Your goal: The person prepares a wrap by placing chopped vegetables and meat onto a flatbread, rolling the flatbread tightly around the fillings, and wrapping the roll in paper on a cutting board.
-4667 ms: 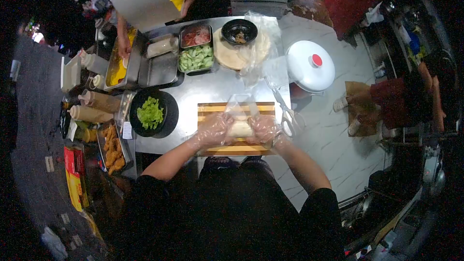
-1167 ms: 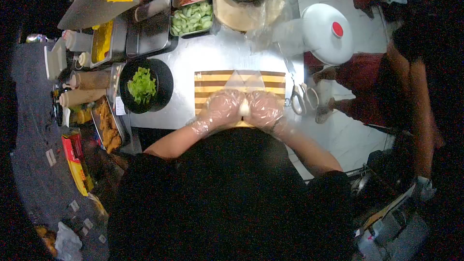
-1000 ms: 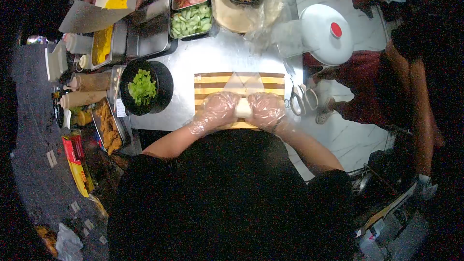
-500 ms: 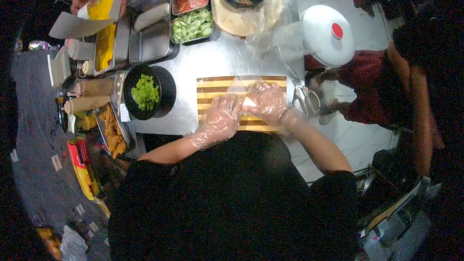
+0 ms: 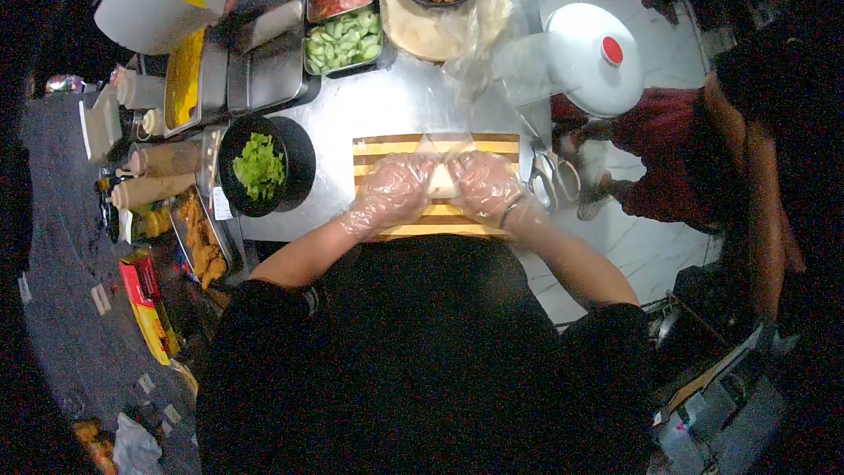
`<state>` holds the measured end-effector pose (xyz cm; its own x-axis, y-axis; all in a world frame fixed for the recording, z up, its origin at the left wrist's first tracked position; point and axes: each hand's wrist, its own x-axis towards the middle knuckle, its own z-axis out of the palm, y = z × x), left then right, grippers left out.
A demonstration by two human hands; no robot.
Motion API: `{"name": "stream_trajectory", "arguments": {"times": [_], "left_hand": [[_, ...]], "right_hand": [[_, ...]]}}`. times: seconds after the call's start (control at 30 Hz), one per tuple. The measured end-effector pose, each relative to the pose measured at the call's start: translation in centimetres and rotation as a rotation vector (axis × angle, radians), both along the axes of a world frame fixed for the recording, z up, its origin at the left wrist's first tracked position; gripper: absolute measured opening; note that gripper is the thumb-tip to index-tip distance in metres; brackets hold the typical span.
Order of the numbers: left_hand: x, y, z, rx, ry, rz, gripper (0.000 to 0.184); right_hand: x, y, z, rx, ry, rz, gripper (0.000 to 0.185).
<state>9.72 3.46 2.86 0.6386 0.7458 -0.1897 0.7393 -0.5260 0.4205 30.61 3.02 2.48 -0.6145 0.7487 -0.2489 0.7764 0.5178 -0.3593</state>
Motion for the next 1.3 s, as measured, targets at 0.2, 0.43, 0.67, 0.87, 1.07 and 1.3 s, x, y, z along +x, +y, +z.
{"name": "stream_trajectory", "arguments": {"times": [0.2,0.43,0.67,0.87,1.07,1.3], "left_hand": [[-0.5,-0.8,-0.6,-0.019,-0.009,0.093,0.029],[-1.0,-1.6,0.9,-0.108,0.086,0.057,0.045],[-0.4,-2.4,0.3,0.046,0.077,0.032,0.057],[0.6,-2.3,0.1,-0.005,0.100,0.127,0.052],[0.1,-1.1,-0.6,-0.005,0.024,0.123,0.044],[-0.3,-0.2,-0.9,0.002,0.085,0.130,0.043]], "right_hand": [[0.4,0.3,-0.4,-0.044,-0.106,-0.019,0.057],[0.7,0.7,0.1,-0.139,-0.125,0.015,0.063],[0.2,2.0,2.3,-0.064,-0.225,0.126,0.070],[-0.3,3.5,2.0,-0.025,-0.117,0.063,0.052],[-1.9,1.5,1.2,0.055,0.069,0.052,0.060],[-1.7,3.2,1.0,-0.190,-0.038,0.036,0.041]]}}
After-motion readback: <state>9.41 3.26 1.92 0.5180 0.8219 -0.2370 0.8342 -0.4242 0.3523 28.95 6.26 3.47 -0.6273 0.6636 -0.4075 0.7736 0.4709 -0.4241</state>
